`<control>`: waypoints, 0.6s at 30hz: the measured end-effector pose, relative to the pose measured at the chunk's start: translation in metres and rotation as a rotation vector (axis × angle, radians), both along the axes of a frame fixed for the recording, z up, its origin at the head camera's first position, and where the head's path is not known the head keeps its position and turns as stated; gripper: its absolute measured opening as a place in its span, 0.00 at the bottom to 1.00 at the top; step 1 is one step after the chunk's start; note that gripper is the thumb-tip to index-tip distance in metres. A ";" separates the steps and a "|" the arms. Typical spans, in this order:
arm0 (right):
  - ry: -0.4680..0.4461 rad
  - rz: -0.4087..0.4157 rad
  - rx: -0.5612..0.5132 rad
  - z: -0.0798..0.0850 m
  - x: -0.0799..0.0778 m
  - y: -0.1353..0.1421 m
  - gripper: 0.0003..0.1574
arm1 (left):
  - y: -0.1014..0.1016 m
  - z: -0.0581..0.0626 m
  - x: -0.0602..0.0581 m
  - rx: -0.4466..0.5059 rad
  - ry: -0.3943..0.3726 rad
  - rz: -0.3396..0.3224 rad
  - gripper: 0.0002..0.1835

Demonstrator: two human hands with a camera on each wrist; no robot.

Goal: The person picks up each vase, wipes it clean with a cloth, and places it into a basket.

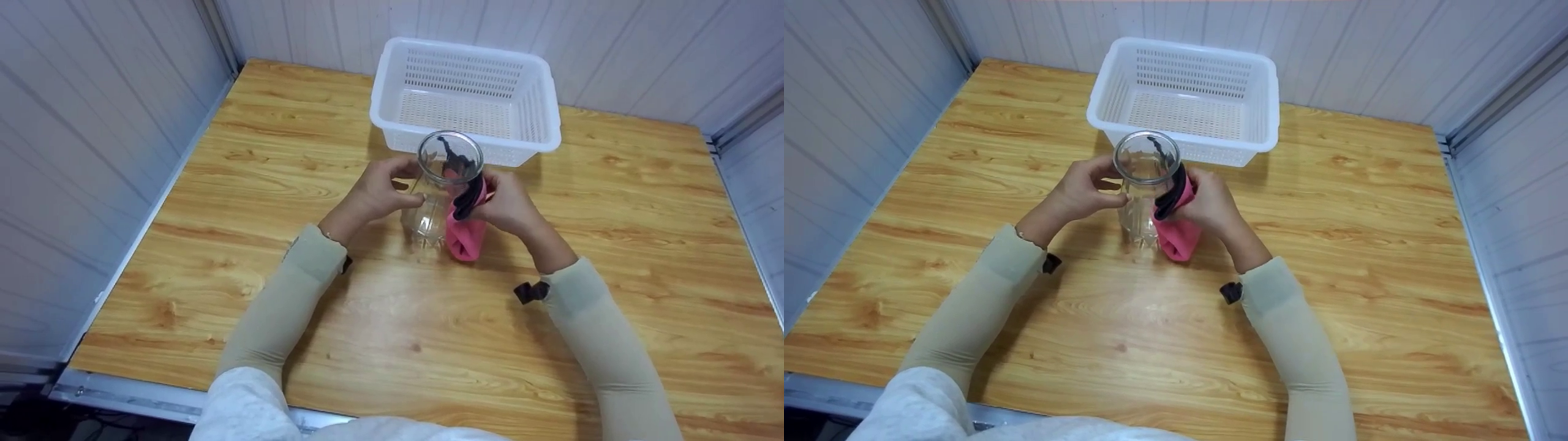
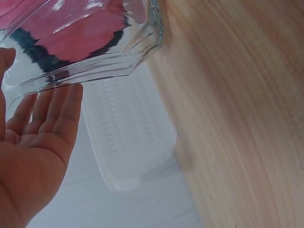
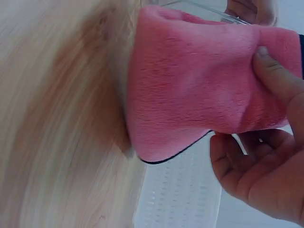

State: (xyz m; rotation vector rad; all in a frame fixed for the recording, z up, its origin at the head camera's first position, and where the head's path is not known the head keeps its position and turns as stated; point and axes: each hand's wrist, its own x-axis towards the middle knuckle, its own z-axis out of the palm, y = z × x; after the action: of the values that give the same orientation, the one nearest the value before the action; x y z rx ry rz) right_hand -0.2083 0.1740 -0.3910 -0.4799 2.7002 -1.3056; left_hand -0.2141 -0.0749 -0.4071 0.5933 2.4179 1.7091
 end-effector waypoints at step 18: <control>-0.070 0.054 0.139 -0.020 -0.002 0.006 0.26 | -0.001 -0.001 0.000 0.000 0.001 -0.003 0.30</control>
State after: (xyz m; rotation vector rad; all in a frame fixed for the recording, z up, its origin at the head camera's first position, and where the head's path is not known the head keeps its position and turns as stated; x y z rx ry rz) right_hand -0.2099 0.1797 -0.4111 -0.4794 2.6775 -1.0909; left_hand -0.2142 -0.0754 -0.4079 0.5980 2.4157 1.7083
